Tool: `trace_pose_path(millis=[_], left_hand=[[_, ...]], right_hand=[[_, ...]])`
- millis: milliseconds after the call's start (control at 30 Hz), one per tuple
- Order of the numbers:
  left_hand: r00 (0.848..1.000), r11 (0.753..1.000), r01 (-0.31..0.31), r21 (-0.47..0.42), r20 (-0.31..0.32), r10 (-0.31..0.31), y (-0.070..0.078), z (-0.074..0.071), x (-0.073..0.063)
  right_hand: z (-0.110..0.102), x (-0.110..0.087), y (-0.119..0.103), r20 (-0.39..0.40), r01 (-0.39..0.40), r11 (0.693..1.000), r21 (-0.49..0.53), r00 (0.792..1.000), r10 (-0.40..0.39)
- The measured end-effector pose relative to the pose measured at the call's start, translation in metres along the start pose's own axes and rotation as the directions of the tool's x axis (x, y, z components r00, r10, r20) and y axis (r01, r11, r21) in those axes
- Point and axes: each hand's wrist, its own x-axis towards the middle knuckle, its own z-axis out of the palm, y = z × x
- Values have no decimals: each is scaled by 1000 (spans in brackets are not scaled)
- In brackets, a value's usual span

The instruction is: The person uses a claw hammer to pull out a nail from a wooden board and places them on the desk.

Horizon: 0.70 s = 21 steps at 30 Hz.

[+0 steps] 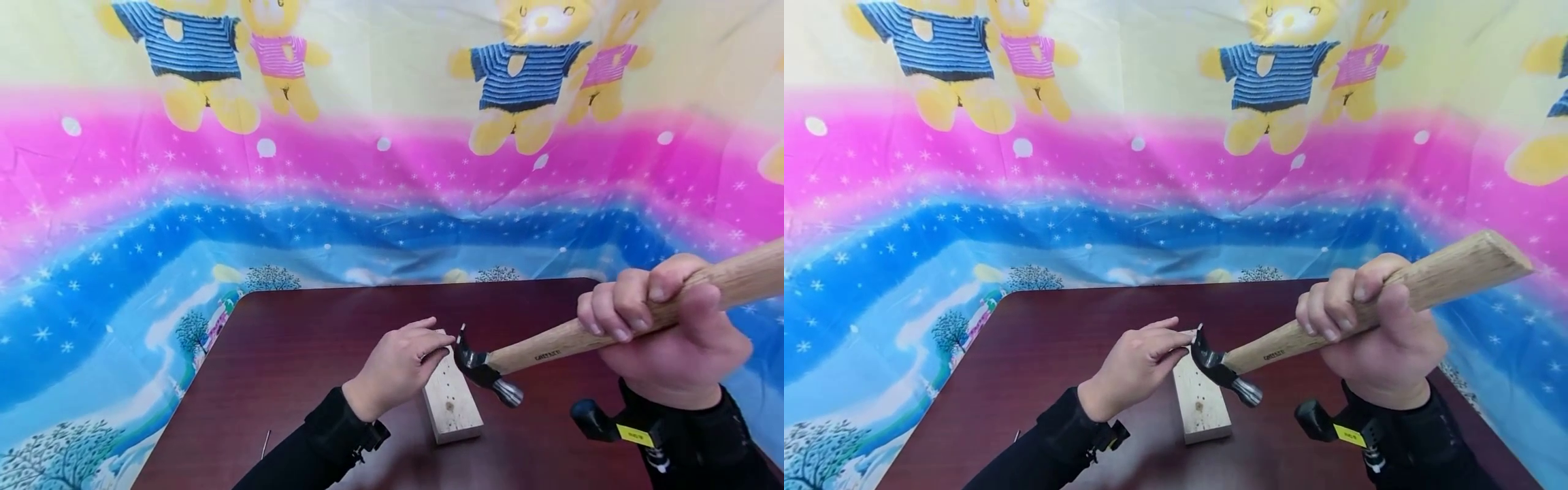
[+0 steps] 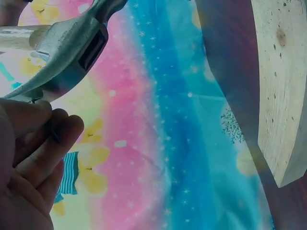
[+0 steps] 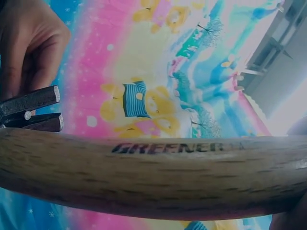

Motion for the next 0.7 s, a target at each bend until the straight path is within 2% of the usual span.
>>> trace_pose_path(millis=[133, 333, 433, 600, 700], left_hand=[[1000, 999, 21, 26, -19, -20, 1, 2, -1], [999, 998, 41, 48, -12, -41, 1, 6, -5], [1000, 997, 25, 68, 2, -25, 1, 9, -8], [999, 995, -44, 90, 14, 43, 2, 16, -12], [996, 998, -33, 56, -76, 37, 6, 10, -5]], right_hand=[[-1, -1, 2, 14, -14, 1000, -8, 1000, 14], [1, -1, 8, 32, -23, 1000, -5, 999, 23], [3, -2, 10, 38, -46, 999, -1, 998, 46], [4, -2, 13, 43, -80, 997, 14, 996, 79], [4, -3, 19, 32, -89, 996, -6, 996, 89]])
